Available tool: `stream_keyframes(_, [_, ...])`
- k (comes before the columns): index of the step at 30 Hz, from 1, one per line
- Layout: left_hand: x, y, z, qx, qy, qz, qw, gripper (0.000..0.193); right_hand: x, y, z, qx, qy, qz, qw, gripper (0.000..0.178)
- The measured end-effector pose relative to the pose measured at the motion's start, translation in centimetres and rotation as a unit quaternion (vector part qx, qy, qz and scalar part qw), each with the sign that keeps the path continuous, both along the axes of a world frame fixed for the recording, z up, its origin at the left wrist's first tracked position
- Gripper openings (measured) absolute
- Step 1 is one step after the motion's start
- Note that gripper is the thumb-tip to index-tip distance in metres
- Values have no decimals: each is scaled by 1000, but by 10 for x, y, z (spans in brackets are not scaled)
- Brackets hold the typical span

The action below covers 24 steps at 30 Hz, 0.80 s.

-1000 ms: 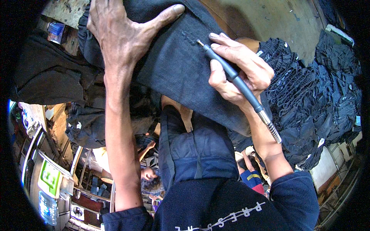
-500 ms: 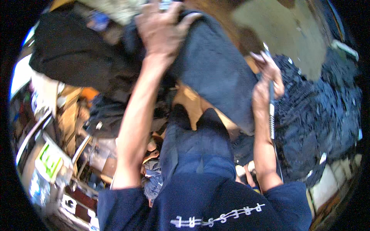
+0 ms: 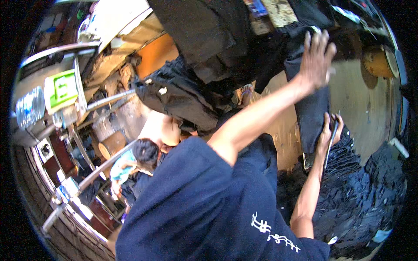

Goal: The person uses a pen-like tool to trim loose threads and seams on black garments. They handle each garment one at a time, turning it over to access different edges and seams, then place the finished item aside.

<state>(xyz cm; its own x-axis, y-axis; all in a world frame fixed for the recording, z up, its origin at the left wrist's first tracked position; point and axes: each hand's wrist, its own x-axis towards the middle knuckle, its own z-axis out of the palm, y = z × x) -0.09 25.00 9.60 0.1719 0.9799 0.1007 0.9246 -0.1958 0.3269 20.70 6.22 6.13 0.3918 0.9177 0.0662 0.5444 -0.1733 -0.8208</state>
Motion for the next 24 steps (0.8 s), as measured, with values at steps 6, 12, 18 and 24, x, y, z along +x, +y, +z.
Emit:
stream_keyframes(6, [-10,-83,-62,80,-95,-13,992,95,35,-66,3,-18,45,-57,997,40])
stream_keyframes(12, [-35,-8,-87,103,-36,-32,993,110,23,-16,-6,24,26,56,998,36])
stream_keyframes(18, [-18,-96,-21,235,-139,57,960,90,31,-21,9,-13,16,-1,1000,36])
stream_keyframes(24, [62,-234,-30,-230,-421,315,819,127,37,-21,1,11,34,13,999,53])
